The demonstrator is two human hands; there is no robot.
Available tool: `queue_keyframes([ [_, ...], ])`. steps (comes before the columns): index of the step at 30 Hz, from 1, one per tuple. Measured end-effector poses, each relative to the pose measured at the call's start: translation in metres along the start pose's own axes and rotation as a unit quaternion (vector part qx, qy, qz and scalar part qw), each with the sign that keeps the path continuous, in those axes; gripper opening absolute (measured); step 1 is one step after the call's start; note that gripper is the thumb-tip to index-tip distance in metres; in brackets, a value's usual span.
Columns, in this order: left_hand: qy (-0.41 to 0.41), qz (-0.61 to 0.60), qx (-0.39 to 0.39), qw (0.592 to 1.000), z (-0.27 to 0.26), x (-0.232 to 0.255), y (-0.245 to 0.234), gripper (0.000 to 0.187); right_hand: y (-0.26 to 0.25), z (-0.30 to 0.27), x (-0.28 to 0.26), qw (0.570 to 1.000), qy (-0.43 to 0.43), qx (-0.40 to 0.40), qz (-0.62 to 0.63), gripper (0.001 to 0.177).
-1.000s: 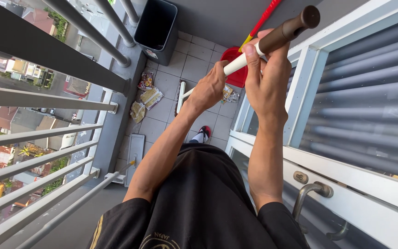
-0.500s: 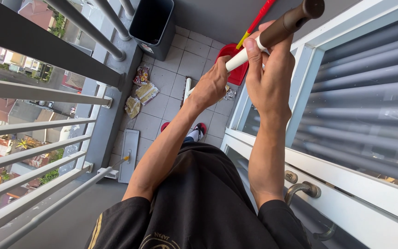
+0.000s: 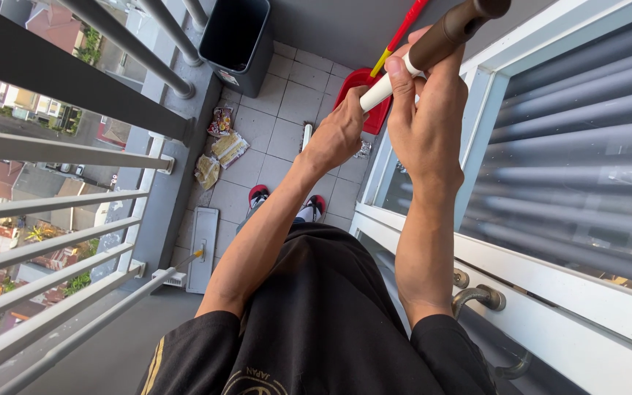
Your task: The recorder is assembling the segments of a mop handle on a balcony.
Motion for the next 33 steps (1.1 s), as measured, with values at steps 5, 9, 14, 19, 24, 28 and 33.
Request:
queue_keyframes([
  [5,-0.003,-0.015,-0.019,1.000,0.003,-0.002,-0.001,0.049,0.003,0.002,-0.002,1.000,-0.011,0.005,-0.009,0.023],
  [9,-0.003,-0.029,-0.036,0.999,0.007,-0.006,-0.002,0.050,0.009,0.006,-0.008,1.000,0.009,0.007,-0.008,0.022],
  [14,-0.010,-0.036,-0.067,0.997,0.005,-0.016,-0.007,0.051,0.021,0.008,-0.016,0.999,0.020,0.017,-0.024,0.024],
  [19,0.005,-0.039,-0.083,0.996,0.006,-0.012,-0.026,0.065,0.033,0.009,-0.023,0.999,0.010,0.027,-0.035,0.026],
  [24,-0.033,-0.036,-0.123,0.991,0.002,-0.029,-0.029,0.058,0.042,0.012,-0.033,0.999,0.021,0.030,-0.026,0.030],
  [28,0.011,-0.043,-0.090,0.995,0.003,-0.029,-0.044,0.049,0.049,0.015,-0.041,0.999,0.017,0.036,-0.026,0.028],
  [33,0.022,-0.024,-0.089,0.995,0.007,-0.032,-0.060,0.047,0.057,0.016,-0.045,0.998,0.032,0.056,-0.002,0.024],
])
Point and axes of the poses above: each hand's wrist, its own z-axis towards the middle knuckle, its own y-axis out of the palm, x = y × z, the point moved 7 cm from there along z, towards the middle knuckle, and after that the axes turned 5 degrees about x, right-handed, at the moved point
